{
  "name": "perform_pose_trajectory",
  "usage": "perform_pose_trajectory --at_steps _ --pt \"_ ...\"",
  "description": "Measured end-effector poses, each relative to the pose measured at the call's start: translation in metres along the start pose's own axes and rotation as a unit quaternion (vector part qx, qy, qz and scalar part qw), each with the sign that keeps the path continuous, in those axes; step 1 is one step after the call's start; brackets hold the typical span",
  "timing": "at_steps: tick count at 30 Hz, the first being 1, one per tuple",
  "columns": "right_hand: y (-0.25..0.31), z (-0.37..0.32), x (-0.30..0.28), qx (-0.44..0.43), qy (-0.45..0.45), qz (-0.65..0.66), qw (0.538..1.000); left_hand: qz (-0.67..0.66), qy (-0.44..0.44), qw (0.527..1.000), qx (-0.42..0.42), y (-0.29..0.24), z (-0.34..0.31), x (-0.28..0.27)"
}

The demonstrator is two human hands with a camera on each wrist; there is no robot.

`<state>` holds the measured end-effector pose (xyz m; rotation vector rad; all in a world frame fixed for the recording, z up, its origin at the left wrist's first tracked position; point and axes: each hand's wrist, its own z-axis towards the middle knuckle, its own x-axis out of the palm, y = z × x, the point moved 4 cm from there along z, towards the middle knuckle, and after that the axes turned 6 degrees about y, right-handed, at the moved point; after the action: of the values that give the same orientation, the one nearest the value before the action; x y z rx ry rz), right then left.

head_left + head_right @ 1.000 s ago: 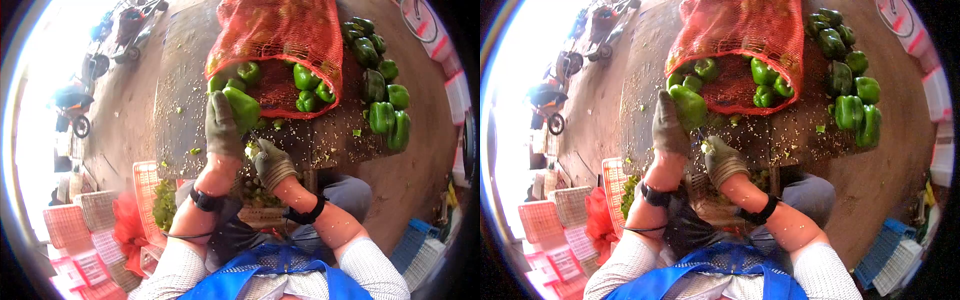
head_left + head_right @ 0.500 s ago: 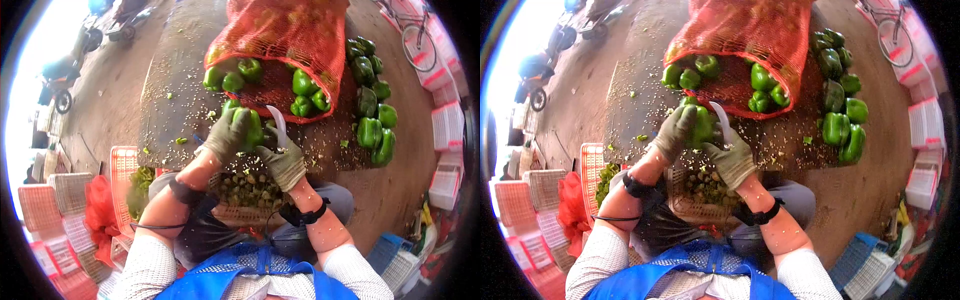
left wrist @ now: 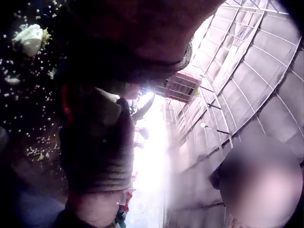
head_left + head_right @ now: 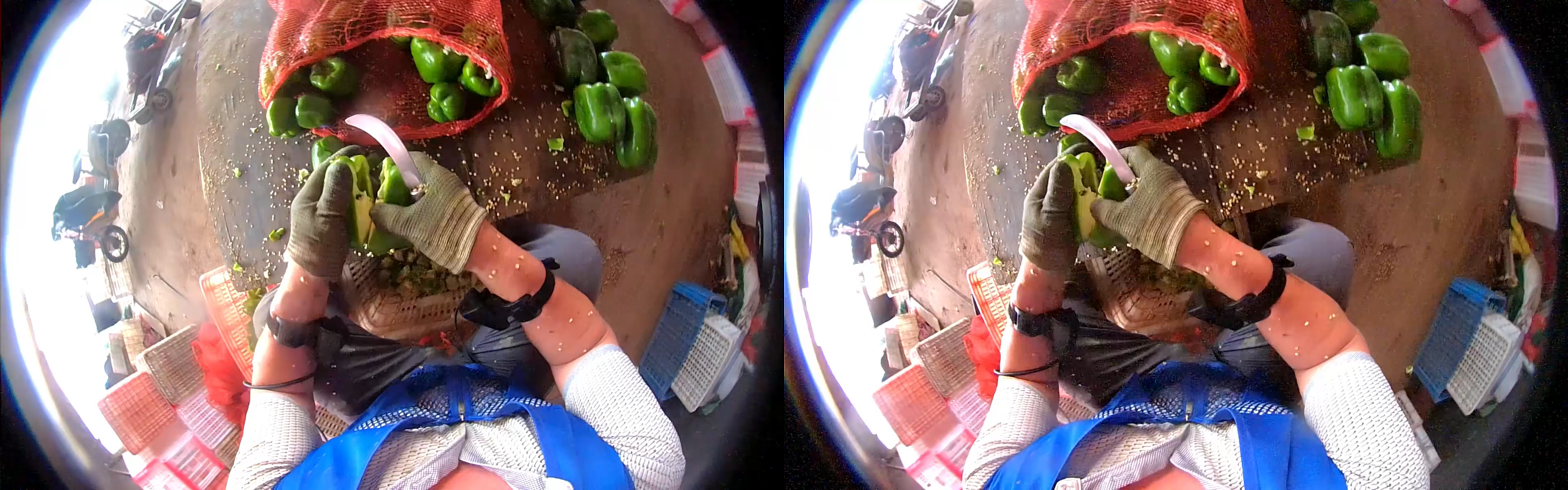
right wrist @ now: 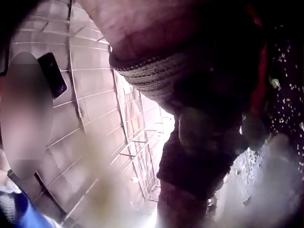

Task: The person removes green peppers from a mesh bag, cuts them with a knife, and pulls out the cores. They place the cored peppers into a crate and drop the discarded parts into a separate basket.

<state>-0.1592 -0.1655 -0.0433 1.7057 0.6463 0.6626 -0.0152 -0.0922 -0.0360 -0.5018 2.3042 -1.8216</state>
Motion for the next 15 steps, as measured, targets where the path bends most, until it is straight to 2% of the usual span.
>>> perform_pose_trajectory --at_steps 1,4,5,7,8,10,11,12,13,15 --pt "-0.006 0.0 -0.002 -0.003 -0.006 0.02 1.0 -0.04 0.011 0.999 -0.028 0.01 0.004 0.0" --pt "-0.006 -0.003 -0.011 0.061 0.033 0.035 0.997 -0.166 0.034 0.98 -0.105 0.027 0.008 -0.002" --pt "0.011 -0.006 -0.017 0.04 0.043 0.054 0.997 -0.322 0.034 0.937 -0.129 0.034 0.012 0.0" --pt "0.007 -0.004 -0.019 0.041 0.043 0.151 0.987 -0.441 0.022 0.884 -0.154 0.044 0.017 -0.013" --pt "0.007 -0.003 -0.018 0.025 0.033 0.157 0.987 -0.467 0.008 0.874 -0.137 0.044 0.018 -0.017" --pt "0.015 -0.009 -0.017 0.126 0.058 0.195 0.971 -0.503 -0.008 0.856 -0.121 0.032 0.018 -0.021" --pt "0.015 -0.011 -0.014 0.121 0.066 0.202 0.97 -0.519 -0.03 0.848 -0.102 0.034 0.02 -0.033" --pt "0.014 -0.012 -0.01 0.111 0.069 0.212 0.969 -0.466 0.0 0.882 -0.075 0.026 0.019 -0.044" --pt "0.013 -0.013 -0.007 0.107 0.072 0.221 0.967 -0.428 -0.07 0.899 -0.052 0.022 0.02 -0.06" --pt "0.012 -0.014 -0.008 0.121 0.088 0.239 0.959 -0.289 -0.149 0.946 0.003 0.032 0.022 -0.099"
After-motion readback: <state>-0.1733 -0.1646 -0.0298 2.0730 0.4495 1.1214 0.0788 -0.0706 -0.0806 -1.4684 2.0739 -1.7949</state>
